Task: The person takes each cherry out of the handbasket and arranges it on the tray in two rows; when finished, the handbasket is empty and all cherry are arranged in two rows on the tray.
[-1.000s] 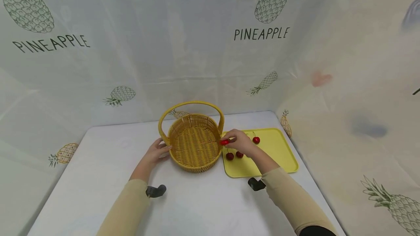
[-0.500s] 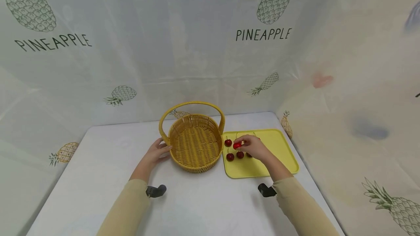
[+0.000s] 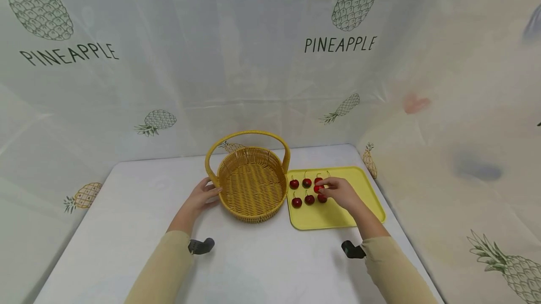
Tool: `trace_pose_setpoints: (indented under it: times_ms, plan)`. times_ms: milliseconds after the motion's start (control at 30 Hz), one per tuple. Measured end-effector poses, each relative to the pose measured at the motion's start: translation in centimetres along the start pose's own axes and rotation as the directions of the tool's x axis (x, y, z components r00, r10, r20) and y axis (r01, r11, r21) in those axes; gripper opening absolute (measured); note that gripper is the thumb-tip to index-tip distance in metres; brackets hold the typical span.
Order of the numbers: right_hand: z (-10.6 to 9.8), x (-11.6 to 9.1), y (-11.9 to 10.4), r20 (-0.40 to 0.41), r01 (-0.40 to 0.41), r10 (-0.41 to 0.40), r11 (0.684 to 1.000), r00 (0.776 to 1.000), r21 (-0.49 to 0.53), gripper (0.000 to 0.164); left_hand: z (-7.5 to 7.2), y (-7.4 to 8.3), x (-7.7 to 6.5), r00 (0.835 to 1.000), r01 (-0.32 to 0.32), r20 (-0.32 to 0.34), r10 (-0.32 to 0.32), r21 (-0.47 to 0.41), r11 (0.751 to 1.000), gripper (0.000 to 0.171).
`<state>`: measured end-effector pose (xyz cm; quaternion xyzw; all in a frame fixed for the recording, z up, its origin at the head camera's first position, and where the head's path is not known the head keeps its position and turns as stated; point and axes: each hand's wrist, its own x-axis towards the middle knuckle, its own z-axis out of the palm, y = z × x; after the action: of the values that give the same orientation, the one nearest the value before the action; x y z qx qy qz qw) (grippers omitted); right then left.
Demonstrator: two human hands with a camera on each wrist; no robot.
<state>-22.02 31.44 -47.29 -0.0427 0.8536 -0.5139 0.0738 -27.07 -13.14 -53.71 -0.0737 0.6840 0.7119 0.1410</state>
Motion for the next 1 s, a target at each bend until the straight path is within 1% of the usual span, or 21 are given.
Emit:
trace_pose_setpoints:
  times_ms: [167, 400, 500, 633, 767, 900, 1000]
  plan:
    - [-0.5, -0.4, 0.8, -0.016, 0.002, -0.002, 1.000, 1.000, 0.018, 0.028, 0.0, -0.1, 0.0, 1.000, 0.000, -0.005, 0.000, 0.001, 1.000, 0.064]
    - [-1.1, -0.6, 2.0, -0.039, -0.049, 0.049, 0.999, 0.998, -0.001, 0.035, 0.1, 0.2, -0.3, 1.000, 0.006, 0.005, -0.006, -0.008, 1.000, 0.064]
    - [-1.2, -0.5, 2.6, -0.054, -0.079, 0.078, 0.996, 0.995, -0.026, 0.036, 0.2, 0.7, -0.5, 1.000, 0.018, 0.016, -0.018, -0.028, 0.999, 0.065]
    - [-1.2, -0.4, 3.3, -0.074, -0.103, 0.099, 0.994, 0.992, -0.046, 0.038, 0.3, 1.7, -1.1, 0.999, 0.035, 0.041, -0.033, -0.053, 0.998, 0.069]
    - [-1.1, -0.2, 3.8, -0.096, -0.127, 0.121, 0.991, 0.988, -0.051, 0.041, 0.3, 2.5, -1.8, 0.998, 0.039, 0.060, -0.035, -0.058, 0.998, 0.072]
    - [-1.0, -0.1, 4.3, -0.109, -0.167, 0.161, 0.985, 0.981, -0.047, 0.043, 0.4, 2.8, -2.2, 0.997, 0.028, 0.067, -0.024, -0.053, 0.998, 0.072]
    - [-1.0, 0.0, 4.6, -0.114, -0.194, 0.188, 0.980, 0.975, -0.044, 0.044, 0.4, 2.8, -2.2, 0.998, 0.026, 0.065, -0.022, -0.052, 0.998, 0.072]
